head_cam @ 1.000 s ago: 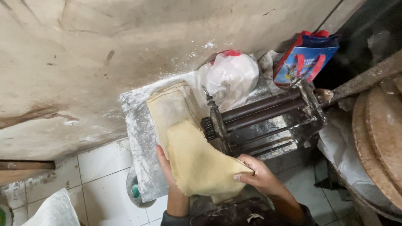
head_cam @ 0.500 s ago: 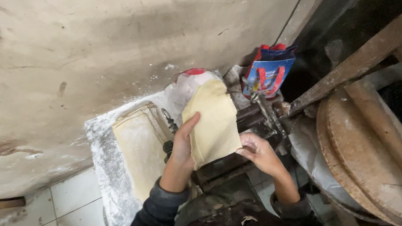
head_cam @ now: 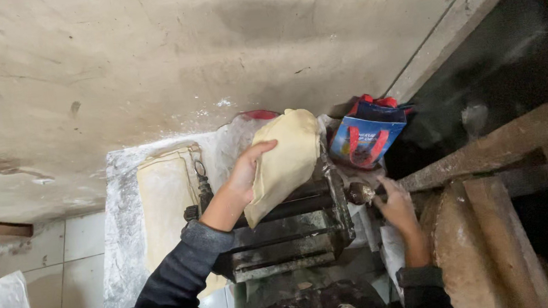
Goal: The person passes dough through a manual roller multiple times, dusting it with flour and folding it between passes to thin it.
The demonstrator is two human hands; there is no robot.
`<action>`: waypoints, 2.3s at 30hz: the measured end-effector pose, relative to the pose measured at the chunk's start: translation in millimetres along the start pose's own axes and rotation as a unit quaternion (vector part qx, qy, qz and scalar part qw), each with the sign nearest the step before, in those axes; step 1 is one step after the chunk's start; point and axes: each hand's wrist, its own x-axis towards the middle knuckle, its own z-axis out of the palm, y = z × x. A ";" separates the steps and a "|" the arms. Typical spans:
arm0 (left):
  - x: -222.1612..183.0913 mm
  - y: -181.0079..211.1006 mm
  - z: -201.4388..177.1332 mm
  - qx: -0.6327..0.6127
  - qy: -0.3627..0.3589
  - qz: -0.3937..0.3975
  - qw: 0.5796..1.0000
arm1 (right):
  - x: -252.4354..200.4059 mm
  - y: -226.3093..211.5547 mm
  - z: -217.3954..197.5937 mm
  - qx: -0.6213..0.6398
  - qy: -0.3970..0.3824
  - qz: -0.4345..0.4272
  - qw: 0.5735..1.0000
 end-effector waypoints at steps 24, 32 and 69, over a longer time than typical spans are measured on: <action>-34.7 -76.9 -54.3 -0.105 -0.030 -0.020 0.994 | -33.2 -58.4 -122.5 -0.204 -0.095 -0.079 0.971; -24.8 -135.9 -99.0 -0.188 0.128 -0.101 0.968 | 64.3 -92.6 -132.8 -0.179 0.012 -0.139 0.974; -44.2 -274.4 -202.9 0.352 0.265 0.198 0.876 | 89.3 60.3 124.7 -0.120 -0.565 -0.077 0.812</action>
